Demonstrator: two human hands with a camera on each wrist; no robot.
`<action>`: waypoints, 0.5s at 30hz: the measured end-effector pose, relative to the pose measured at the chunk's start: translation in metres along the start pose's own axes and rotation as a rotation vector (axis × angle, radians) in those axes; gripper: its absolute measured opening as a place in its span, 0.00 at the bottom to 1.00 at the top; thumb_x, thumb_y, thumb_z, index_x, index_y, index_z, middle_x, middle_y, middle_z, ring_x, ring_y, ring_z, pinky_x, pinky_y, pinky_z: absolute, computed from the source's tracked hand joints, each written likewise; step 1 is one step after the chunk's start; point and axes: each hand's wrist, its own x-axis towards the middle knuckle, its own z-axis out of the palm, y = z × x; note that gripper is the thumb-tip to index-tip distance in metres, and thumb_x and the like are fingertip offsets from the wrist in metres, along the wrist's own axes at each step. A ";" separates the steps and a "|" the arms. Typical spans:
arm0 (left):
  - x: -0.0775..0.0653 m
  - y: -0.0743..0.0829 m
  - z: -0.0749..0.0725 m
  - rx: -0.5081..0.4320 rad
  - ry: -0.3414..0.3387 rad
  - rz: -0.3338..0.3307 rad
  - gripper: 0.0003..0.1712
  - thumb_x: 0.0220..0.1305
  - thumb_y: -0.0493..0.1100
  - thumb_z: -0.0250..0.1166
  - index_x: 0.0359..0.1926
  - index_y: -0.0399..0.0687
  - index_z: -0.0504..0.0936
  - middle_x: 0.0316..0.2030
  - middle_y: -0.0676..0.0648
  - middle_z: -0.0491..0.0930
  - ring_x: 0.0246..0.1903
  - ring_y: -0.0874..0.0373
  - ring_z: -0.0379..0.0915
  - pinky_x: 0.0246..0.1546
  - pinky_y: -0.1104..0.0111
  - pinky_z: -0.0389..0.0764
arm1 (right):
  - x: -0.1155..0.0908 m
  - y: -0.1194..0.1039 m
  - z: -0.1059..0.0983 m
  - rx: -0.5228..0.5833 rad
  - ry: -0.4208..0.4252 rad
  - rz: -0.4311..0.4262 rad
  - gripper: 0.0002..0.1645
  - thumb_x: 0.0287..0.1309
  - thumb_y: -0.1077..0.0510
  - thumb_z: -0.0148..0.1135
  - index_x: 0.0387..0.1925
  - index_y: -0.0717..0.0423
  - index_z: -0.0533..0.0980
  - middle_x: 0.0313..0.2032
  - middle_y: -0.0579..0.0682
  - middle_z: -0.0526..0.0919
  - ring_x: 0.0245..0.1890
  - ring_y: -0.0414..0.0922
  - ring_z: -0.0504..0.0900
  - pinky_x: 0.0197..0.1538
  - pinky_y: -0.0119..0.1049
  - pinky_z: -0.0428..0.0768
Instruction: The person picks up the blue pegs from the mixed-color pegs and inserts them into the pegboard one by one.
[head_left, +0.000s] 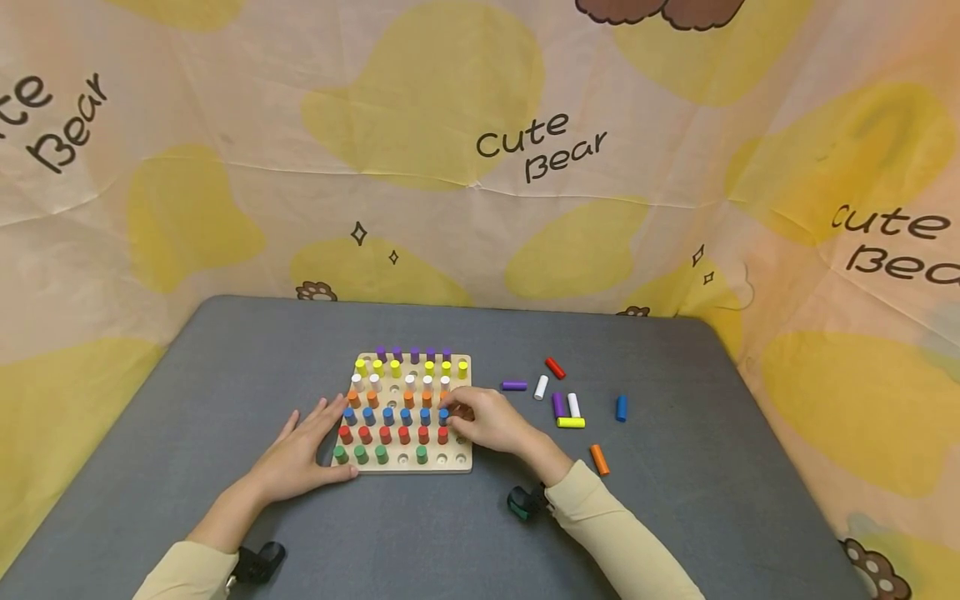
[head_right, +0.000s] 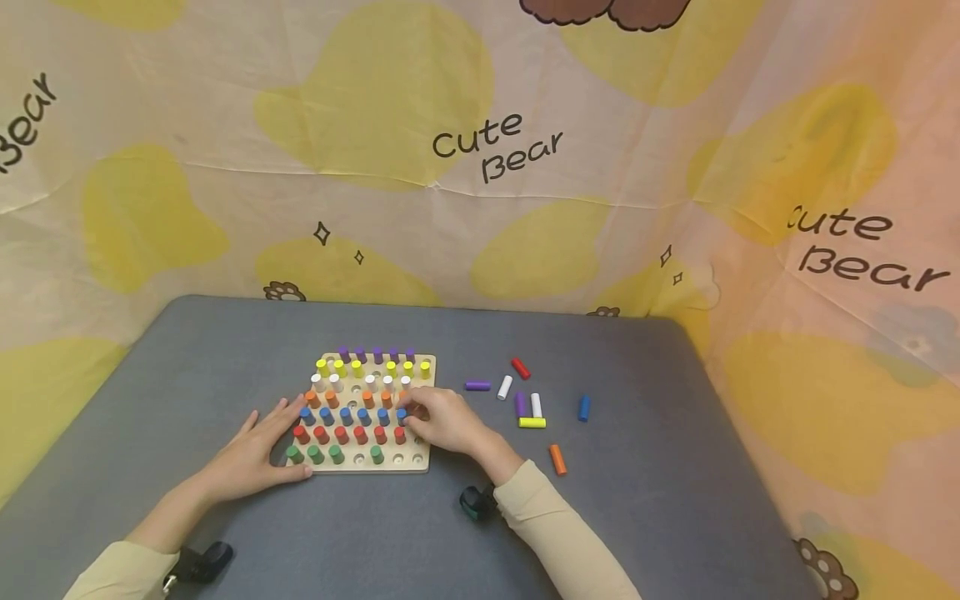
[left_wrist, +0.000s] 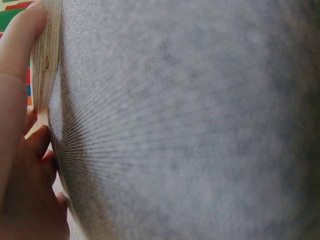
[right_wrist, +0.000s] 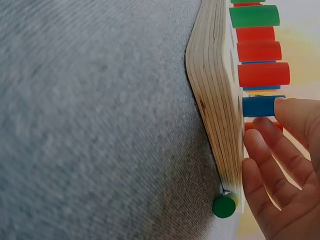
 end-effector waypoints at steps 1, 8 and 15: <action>0.000 0.000 0.000 -0.001 0.000 0.000 0.63 0.41 0.71 0.67 0.71 0.47 0.50 0.70 0.41 0.50 0.69 0.41 0.41 0.64 0.41 0.35 | -0.001 0.001 0.000 0.003 0.003 -0.008 0.10 0.57 0.59 0.60 0.42 0.54 0.78 0.37 0.44 0.82 0.33 0.32 0.77 0.38 0.25 0.77; 0.001 -0.001 0.001 -0.003 -0.002 0.001 0.63 0.41 0.71 0.67 0.71 0.48 0.50 0.70 0.41 0.50 0.69 0.41 0.40 0.64 0.41 0.35 | -0.004 0.005 -0.007 -0.008 0.053 -0.054 0.10 0.57 0.61 0.59 0.42 0.54 0.78 0.38 0.43 0.82 0.34 0.34 0.77 0.38 0.28 0.78; 0.000 -0.002 0.001 -0.008 0.001 0.005 0.62 0.41 0.71 0.67 0.71 0.48 0.50 0.70 0.41 0.50 0.69 0.41 0.41 0.64 0.41 0.35 | -0.010 0.009 -0.024 -0.043 0.102 -0.053 0.10 0.56 0.62 0.60 0.41 0.54 0.78 0.38 0.45 0.82 0.33 0.35 0.78 0.38 0.32 0.79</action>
